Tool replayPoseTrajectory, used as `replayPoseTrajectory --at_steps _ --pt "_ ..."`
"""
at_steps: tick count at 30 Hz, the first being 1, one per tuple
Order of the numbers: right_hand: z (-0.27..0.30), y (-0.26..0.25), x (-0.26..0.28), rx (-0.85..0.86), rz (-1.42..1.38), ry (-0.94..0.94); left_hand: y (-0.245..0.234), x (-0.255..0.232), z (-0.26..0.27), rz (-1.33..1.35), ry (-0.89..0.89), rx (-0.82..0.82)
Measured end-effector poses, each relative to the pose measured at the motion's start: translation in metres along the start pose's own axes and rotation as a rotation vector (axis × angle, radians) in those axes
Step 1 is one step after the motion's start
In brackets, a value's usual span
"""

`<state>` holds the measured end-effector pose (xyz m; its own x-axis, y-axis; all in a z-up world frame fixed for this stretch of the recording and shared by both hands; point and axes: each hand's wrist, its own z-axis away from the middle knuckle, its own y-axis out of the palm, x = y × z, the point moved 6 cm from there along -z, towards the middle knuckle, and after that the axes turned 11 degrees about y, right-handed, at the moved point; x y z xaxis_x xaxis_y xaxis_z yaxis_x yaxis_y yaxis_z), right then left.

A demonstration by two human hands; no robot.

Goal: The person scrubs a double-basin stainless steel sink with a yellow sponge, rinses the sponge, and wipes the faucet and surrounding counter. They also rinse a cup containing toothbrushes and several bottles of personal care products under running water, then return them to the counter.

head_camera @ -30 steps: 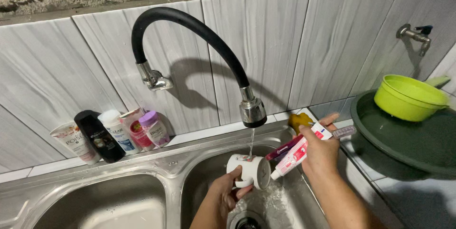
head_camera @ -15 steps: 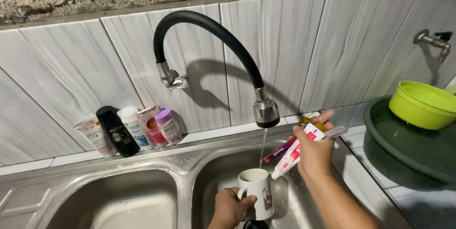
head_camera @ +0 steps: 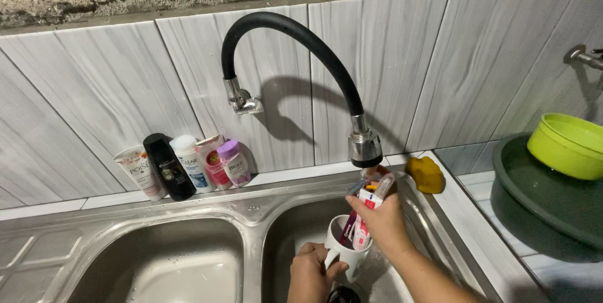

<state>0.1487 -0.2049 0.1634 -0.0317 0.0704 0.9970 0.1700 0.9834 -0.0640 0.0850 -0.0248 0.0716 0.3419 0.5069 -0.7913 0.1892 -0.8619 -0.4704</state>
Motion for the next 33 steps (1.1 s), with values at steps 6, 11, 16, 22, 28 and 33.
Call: replayPoseTrajectory --at_steps 6,11,16,22,28,33 --pt "0.018 0.008 0.008 0.007 -0.027 -0.190 0.004 0.012 -0.001 -0.077 -0.045 0.008" --pt "0.020 0.020 -0.009 0.218 -0.105 -0.012 0.004 0.005 0.001 0.011 0.045 -0.039" --pt "0.001 0.020 -0.026 0.312 -0.089 0.139 0.001 0.001 0.000 -0.026 0.057 -0.021" --pt "-0.004 0.018 -0.049 0.367 -0.102 0.357 -0.009 -0.001 -0.002 -0.086 0.024 0.048" --pt "0.015 0.038 -0.060 0.257 -0.396 0.434 -0.037 -0.027 -0.012 -0.473 0.118 0.164" --pt "0.026 0.067 -0.083 0.209 -0.595 0.687 -0.047 -0.055 -0.024 -0.784 0.227 0.438"
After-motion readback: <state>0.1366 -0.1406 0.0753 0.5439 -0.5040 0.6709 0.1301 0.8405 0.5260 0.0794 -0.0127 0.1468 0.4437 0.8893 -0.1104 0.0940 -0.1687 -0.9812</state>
